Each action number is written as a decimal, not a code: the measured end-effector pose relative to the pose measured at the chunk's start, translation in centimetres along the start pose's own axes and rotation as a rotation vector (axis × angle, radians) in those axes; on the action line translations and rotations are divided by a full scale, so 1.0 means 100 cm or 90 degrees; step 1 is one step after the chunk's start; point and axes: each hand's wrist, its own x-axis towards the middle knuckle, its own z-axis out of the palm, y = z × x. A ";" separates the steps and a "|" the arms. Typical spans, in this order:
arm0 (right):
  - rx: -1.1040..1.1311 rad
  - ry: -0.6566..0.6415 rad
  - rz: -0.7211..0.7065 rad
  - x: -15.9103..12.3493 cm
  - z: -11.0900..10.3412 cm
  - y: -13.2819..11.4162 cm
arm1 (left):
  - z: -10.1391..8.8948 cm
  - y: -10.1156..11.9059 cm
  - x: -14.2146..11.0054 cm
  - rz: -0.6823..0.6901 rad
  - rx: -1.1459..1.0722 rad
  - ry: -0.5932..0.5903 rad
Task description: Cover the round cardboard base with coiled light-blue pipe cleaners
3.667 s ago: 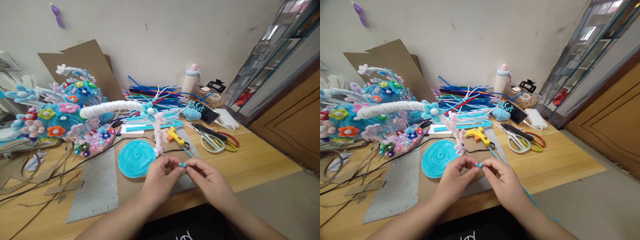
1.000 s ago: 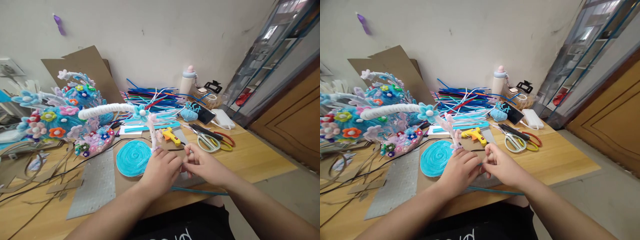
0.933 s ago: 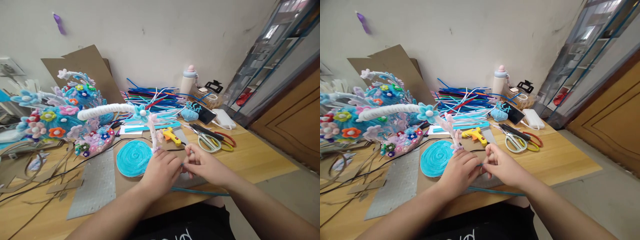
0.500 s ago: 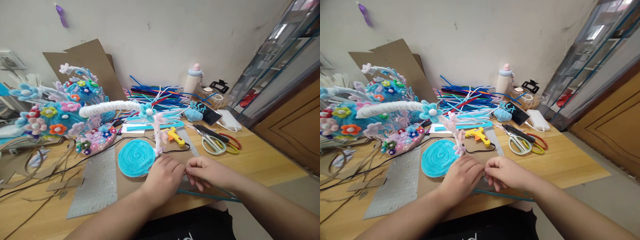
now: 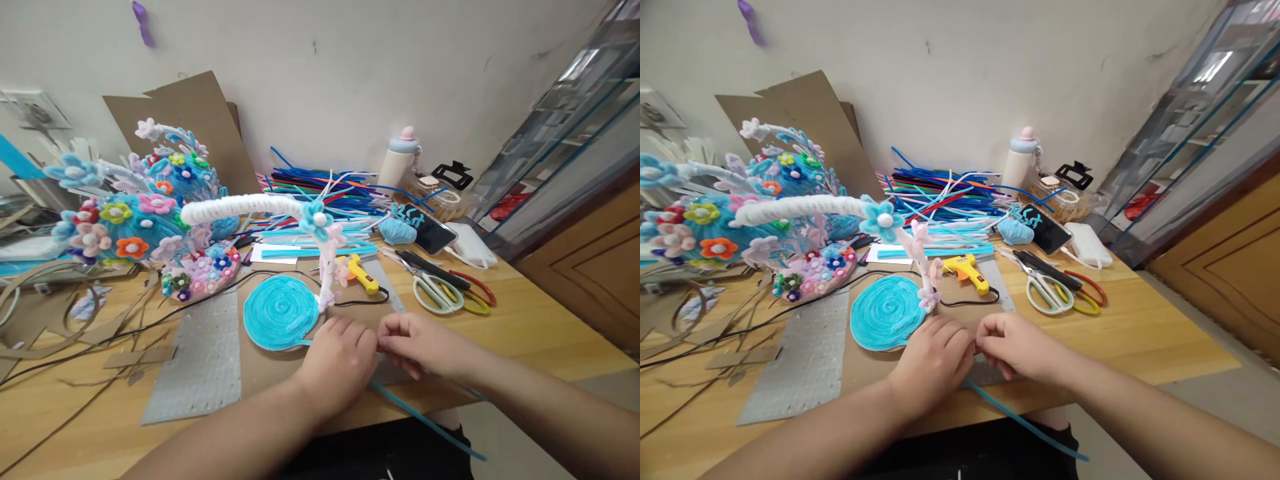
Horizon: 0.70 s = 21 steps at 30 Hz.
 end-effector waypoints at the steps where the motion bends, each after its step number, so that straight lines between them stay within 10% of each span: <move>1: -0.104 0.039 -0.062 -0.001 0.001 0.002 | 0.000 0.001 0.000 -0.011 -0.001 -0.004; 7: -0.539 0.171 -0.371 -0.008 0.005 0.018 | 0.001 0.002 0.000 -0.071 -0.021 -0.024; 16: 0.248 -0.066 0.036 -0.004 0.013 0.012 | 0.005 -0.001 -0.003 -0.089 -0.047 -0.028; 21: 0.290 -0.128 0.051 -0.004 0.009 0.017 | 0.004 -0.001 -0.003 -0.088 -0.049 -0.032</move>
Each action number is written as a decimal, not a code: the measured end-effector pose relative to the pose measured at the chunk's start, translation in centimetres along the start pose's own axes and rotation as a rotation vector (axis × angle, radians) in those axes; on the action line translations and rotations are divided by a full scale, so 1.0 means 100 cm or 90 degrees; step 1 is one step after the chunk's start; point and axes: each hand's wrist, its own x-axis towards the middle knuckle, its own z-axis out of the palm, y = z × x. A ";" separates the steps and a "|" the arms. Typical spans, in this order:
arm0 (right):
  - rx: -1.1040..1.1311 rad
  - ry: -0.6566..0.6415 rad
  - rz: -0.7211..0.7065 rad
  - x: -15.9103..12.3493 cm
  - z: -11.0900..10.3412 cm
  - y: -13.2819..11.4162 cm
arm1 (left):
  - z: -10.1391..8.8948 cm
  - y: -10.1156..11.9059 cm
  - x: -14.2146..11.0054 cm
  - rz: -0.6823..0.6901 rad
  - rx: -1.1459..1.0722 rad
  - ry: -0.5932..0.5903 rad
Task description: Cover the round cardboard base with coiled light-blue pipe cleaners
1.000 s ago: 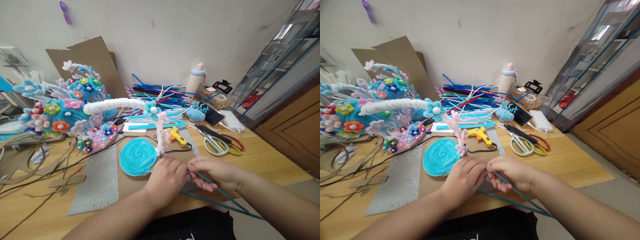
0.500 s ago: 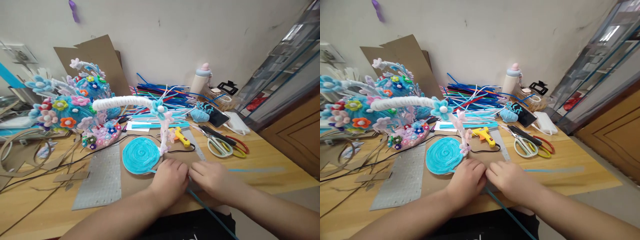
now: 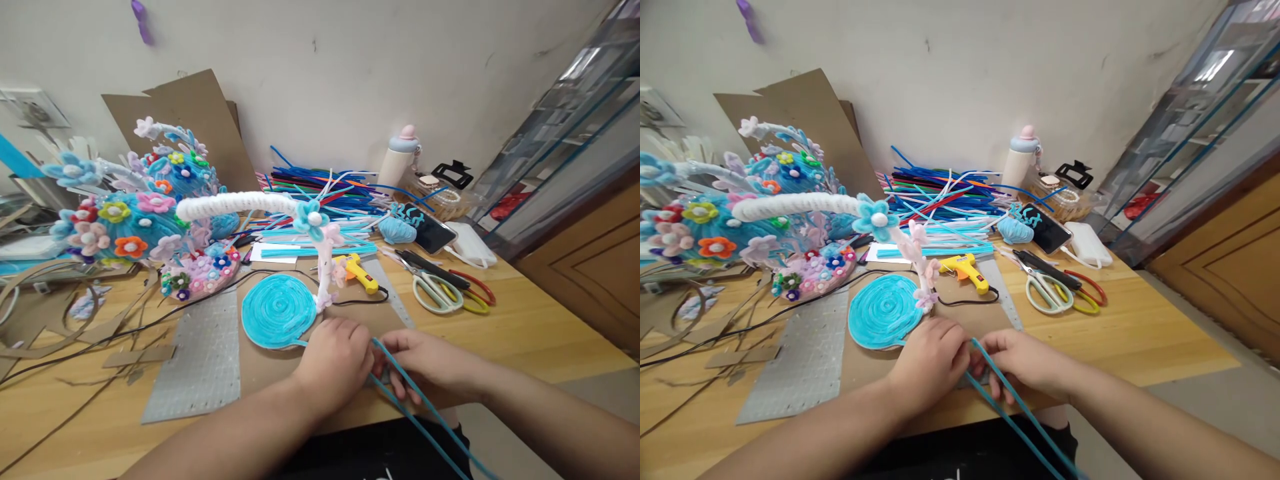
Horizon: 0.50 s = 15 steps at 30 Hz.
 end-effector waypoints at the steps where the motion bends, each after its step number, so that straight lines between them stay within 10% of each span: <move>1: -0.015 -0.038 0.012 -0.001 -0.001 0.001 | -0.001 0.000 0.000 0.002 -0.001 -0.002; 7: -0.093 -0.108 0.073 -0.005 0.005 0.013 | -0.004 0.001 0.000 0.004 -0.001 -0.006; 15: -0.585 0.359 -0.047 -0.010 -0.066 -0.048 | -0.001 -0.002 0.000 0.020 0.012 0.000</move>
